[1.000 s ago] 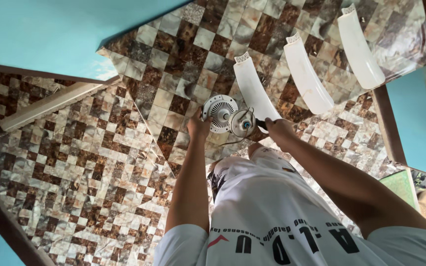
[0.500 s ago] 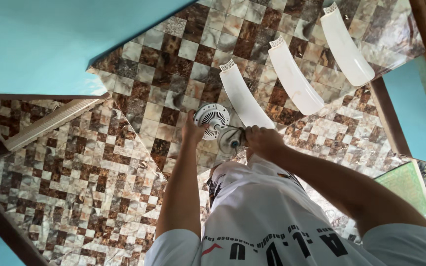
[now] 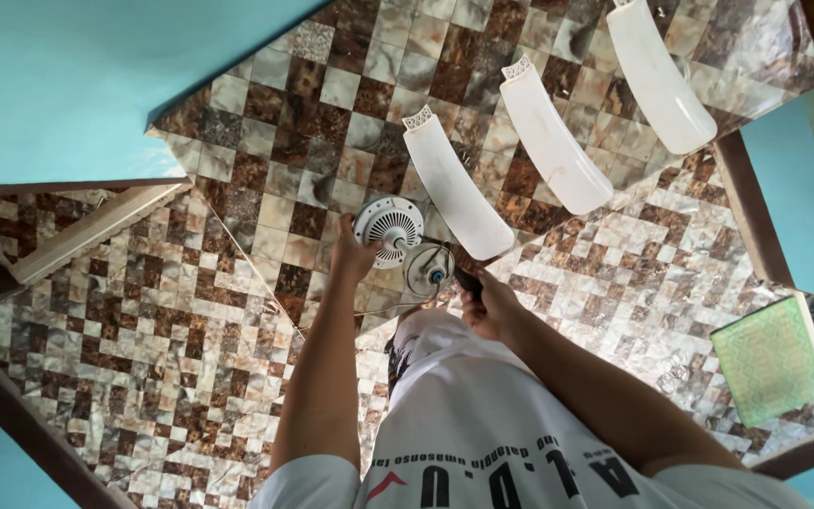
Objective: The person installs the blades of a ceiling fan by hand, aligning each blade with the motor housing and securing them with screws. The person works on one blade at a time, tightening the screws to complete the assembly.
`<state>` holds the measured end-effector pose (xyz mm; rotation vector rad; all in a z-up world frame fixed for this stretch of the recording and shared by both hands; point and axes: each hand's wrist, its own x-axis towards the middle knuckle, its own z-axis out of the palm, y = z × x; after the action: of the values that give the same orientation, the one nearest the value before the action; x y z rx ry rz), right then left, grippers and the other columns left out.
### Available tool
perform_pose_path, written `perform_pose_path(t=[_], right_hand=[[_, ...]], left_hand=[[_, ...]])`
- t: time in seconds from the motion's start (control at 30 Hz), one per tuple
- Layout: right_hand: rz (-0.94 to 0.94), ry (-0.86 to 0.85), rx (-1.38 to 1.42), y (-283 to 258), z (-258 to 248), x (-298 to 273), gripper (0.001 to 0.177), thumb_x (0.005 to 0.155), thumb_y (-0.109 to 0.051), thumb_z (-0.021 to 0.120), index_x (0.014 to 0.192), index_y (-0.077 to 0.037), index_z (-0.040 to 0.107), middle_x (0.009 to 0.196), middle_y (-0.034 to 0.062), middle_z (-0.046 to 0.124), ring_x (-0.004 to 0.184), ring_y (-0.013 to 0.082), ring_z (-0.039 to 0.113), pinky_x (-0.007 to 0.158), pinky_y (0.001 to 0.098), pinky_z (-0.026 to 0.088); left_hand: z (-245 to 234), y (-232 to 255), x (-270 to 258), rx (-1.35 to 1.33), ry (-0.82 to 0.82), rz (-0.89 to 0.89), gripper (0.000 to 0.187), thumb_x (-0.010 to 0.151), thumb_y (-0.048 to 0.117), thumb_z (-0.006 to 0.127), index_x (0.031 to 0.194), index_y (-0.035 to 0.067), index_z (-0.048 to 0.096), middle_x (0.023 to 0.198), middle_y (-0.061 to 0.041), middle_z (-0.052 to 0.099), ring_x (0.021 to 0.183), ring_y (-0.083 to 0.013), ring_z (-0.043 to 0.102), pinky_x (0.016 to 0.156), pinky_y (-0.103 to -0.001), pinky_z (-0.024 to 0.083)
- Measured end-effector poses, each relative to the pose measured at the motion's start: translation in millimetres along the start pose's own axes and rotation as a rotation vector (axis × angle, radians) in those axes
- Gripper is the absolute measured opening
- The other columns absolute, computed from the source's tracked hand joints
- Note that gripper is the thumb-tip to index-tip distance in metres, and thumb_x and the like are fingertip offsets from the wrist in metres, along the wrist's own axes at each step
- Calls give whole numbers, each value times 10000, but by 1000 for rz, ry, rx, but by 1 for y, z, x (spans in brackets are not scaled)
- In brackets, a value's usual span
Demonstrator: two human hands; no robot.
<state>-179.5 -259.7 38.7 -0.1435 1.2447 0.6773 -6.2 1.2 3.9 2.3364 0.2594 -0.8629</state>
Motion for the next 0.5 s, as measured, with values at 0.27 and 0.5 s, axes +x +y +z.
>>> perform_pose_path(t=[0.27,0.5], right_hand=[[-1146,341,-1444,9,22,-39,389,949,-350,650,1167,-33,598,952,194,642,661,249,642,550,396,552],[-1044,437,-1849,16,23,-52,371,1002,-382,570,1105,-29,619,1034,161,693,742,394,695,642,519,574]], left_hand=[[-16,66,19,100,-116,-303,917,778,536,871,1461,95,446,1390,-222,592,1243,-366,629,956,-472,574],[-13,54,-2,79,-93,-53,863,642,258,962,1396,191,547,1359,-168,599,1193,-343,638,929,-462,585]])
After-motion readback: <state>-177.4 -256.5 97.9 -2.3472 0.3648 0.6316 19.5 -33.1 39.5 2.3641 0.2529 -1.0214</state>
